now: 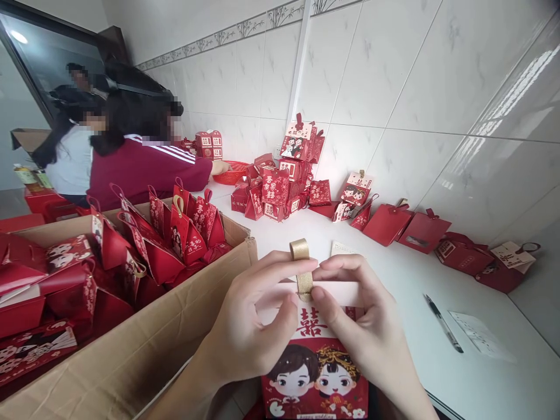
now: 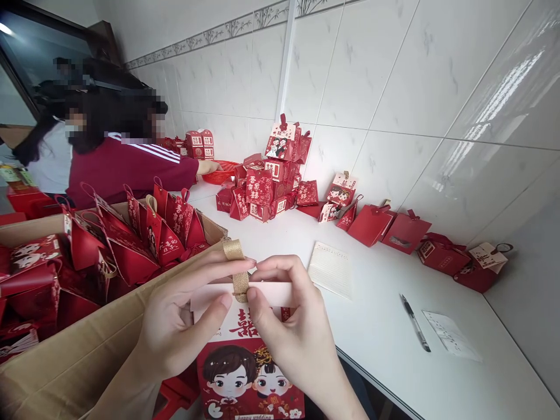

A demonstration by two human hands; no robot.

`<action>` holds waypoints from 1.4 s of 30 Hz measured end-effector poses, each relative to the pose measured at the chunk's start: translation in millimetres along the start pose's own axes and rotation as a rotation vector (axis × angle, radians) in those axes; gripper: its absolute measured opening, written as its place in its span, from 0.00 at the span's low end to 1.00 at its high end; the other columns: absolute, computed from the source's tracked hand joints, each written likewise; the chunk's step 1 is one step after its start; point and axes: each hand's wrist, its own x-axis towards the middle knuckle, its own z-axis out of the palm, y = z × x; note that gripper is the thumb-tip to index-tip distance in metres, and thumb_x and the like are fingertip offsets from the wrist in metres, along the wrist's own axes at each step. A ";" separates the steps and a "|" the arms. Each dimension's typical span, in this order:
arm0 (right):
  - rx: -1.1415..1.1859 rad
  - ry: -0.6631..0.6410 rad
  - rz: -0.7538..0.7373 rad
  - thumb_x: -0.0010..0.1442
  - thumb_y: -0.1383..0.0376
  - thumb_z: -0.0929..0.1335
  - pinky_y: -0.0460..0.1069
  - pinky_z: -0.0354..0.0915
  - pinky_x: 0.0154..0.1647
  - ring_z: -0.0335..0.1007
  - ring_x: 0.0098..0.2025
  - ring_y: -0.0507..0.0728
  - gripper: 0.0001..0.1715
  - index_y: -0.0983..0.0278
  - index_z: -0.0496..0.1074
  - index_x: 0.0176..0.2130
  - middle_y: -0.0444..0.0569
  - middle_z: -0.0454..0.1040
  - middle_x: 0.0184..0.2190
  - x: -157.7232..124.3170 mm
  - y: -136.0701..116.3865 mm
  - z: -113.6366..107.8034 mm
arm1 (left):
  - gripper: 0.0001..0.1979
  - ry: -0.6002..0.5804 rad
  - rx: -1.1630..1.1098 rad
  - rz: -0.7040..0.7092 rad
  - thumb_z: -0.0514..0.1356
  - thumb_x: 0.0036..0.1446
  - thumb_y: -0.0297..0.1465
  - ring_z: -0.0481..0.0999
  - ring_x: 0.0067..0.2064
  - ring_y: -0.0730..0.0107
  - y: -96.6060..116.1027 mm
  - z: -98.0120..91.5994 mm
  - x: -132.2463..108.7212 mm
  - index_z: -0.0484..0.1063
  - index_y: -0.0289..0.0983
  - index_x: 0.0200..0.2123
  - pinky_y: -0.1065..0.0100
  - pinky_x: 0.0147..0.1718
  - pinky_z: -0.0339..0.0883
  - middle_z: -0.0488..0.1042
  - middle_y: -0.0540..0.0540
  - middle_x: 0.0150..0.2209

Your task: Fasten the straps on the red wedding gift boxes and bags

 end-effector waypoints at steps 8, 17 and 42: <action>0.044 -0.014 0.036 0.62 0.63 0.67 0.39 0.53 0.09 0.54 0.15 0.44 0.05 0.58 0.66 0.40 0.43 0.72 0.33 -1.3 0.2 0.0 | 0.19 0.019 0.006 0.008 0.58 0.57 0.22 0.75 0.50 0.65 1.9 0.2 0.1 0.73 0.43 0.49 0.73 0.42 0.76 0.76 0.47 0.46; 0.064 -0.019 0.024 0.62 0.63 0.67 0.39 0.52 0.09 0.54 0.14 0.44 0.05 0.58 0.65 0.39 0.42 0.71 0.31 -0.6 -0.5 -0.8 | 0.17 -0.017 0.031 0.016 0.57 0.57 0.22 0.75 0.50 0.66 1.2 -1.0 0.0 0.73 0.40 0.49 0.74 0.44 0.74 0.76 0.46 0.46; 0.078 0.155 0.160 0.56 0.56 0.70 0.39 0.59 0.16 0.61 0.20 0.47 0.10 0.59 0.71 0.34 0.43 0.73 0.29 -7.1 11.7 10.4 | 0.14 -0.047 -0.140 -0.062 0.57 0.59 0.22 0.78 0.42 0.70 -10.7 9.1 -1.2 0.73 0.38 0.46 0.74 0.41 0.74 0.75 0.45 0.40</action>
